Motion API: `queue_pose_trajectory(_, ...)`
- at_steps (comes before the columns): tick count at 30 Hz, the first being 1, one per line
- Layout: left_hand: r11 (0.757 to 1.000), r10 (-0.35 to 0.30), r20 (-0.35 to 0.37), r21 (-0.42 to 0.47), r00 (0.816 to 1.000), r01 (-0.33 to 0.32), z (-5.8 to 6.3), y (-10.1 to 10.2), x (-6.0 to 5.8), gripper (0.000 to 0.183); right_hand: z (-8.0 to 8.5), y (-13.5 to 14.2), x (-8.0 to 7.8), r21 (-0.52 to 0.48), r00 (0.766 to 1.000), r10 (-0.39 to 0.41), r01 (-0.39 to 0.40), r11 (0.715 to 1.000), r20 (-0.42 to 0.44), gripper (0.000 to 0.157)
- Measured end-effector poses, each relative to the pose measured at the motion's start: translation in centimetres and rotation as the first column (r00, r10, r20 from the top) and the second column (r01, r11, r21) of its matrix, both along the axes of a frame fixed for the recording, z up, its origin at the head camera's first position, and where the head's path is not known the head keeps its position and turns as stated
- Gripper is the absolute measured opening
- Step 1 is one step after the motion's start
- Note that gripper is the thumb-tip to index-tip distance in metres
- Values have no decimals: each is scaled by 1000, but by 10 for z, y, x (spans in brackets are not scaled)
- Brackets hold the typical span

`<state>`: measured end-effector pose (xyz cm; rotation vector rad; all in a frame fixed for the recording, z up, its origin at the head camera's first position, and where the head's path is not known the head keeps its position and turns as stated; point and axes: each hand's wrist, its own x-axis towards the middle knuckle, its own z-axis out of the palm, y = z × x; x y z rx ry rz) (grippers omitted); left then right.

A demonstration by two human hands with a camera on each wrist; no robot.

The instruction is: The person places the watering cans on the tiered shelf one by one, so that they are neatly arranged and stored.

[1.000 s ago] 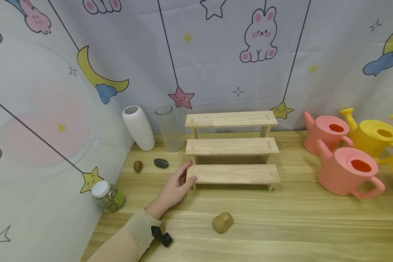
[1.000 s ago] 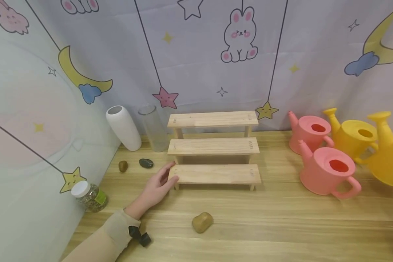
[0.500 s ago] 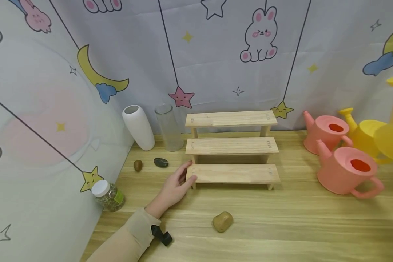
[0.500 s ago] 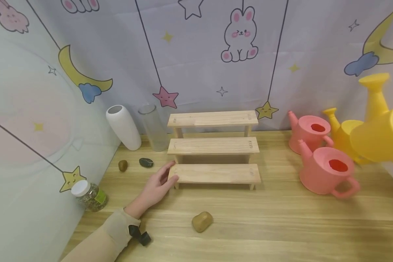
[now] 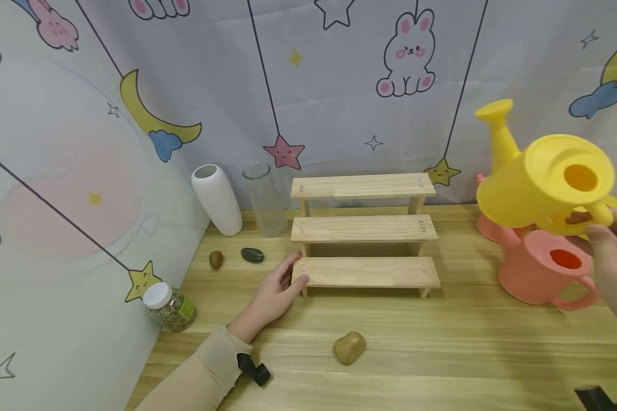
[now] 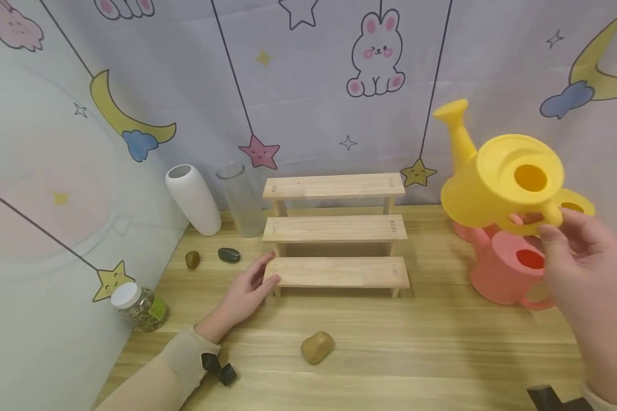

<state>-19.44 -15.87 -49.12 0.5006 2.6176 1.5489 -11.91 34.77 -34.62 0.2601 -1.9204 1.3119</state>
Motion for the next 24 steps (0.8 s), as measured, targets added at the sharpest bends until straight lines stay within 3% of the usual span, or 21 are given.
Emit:
queue_pose_trajectory(2, 1000, -2, 1, -2, 1000, 2, 0, 0, 0, 63, 7, -17, -1, 64, 990, -102, 96, 993, 100, 29)
queue_pose_trajectory(4, 1000, -4, -4, -5, 1000, 4, -2, -1, 0, 64, 14, -33, -4, 116, 962, -182, 161, 980, 205, 28)
queue_pose_trajectory(5, 1000, -4, -7, -5, 1000, 4, -2, -1, 0, 64, 17, -40, -6, 164, 939, -246, 210, 964, 242, 29)
queue_pose_trajectory(7, 1000, -3, -13, -8, 1000, 3, -3, -1, 0, 64, 20, -53, -11, 197, 922, -286, 239, 951, 262, 30)
queue_pose_trajectory(11, 1000, -1, -26, -3, 1000, 1, -3, -2, -1, 64, 24, -77, -23, 235, 949, -256, 210, 949, 184, 25)
queue_pose_trajectory(13, 1000, -1, -29, 0, 1000, 1, -3, -2, -2, 64, 25, -88, -29, 234, 964, -193, 149, 961, 180, 25)
queue_pose_trajectory(20, 1000, -2, -18, -11, 1000, 2, -3, -2, 0, 64, 28, -126, -51, 247, 962, -77, 11, 969, 262, 30)
queue_pose_trajectory(24, 1000, -3, -18, -15, 1000, 2, -3, -1, 0, 64, 31, -142, -61, 261, 950, -54, -29, 965, 307, 32)
